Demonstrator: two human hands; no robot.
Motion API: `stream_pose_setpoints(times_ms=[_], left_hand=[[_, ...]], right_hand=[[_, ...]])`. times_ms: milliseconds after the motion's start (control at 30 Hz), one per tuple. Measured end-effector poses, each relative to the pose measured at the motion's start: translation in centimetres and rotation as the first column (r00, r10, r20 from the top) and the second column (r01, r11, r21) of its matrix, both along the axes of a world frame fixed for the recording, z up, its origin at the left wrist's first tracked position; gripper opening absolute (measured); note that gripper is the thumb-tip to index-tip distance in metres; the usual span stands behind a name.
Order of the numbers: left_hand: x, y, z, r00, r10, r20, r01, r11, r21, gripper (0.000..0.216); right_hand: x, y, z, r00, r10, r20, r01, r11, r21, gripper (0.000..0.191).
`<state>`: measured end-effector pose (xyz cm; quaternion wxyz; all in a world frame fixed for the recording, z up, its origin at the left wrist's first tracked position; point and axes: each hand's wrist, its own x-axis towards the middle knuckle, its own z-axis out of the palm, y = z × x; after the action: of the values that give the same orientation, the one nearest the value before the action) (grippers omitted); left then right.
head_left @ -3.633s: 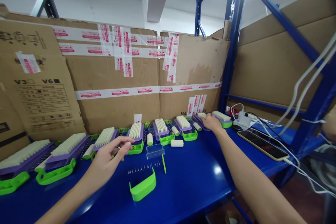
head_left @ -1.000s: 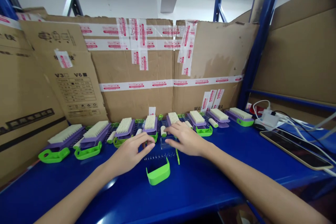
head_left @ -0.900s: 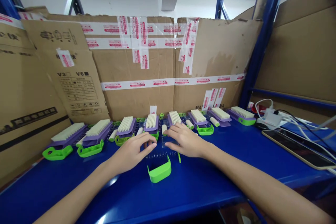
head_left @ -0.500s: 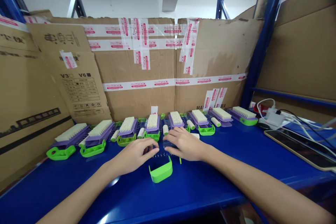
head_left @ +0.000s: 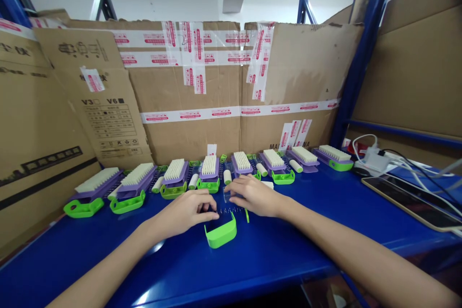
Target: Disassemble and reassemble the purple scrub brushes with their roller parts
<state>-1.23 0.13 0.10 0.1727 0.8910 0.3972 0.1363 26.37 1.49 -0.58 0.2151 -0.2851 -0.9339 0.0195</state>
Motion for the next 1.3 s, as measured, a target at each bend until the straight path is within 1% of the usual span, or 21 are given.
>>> stream_pose_setpoints(times_ms=[233,533,867,1100,1300], left_hand=[[0.0,0.2,-0.1,1.000,-0.003,0.007,0.003,1.000,0.002,0.032],[-0.3,0.3,-0.4,1.000,0.001,-0.010,-0.001,1.000,0.011,0.031],[0.0,-0.1,0.1,1.000,0.010,-0.020,-0.010,1.000,0.019,0.036],[0.3,-0.4,0.5,1.000,0.023,-0.017,-0.023,0.999,0.027,0.042],[0.2,-0.3,0.4,0.999,0.025,-0.039,-0.023,0.998,0.056,0.043]], right_hand=[[0.2,0.6,-0.5,1.000,0.026,-0.015,-0.026,0.999,0.024,0.021],[0.2,0.6,-0.3,0.999,0.039,-0.038,-0.036,0.997,0.066,0.018],[0.4,0.2,0.4,0.987,0.048,-0.155,-0.028,0.991,0.135,0.021],[0.5,0.0,0.9,0.960,-0.005,-0.278,0.039,0.992,0.118,0.027],[1.1,0.4,1.1,0.924,-0.062,-0.378,0.112,0.987,0.112,0.027]])
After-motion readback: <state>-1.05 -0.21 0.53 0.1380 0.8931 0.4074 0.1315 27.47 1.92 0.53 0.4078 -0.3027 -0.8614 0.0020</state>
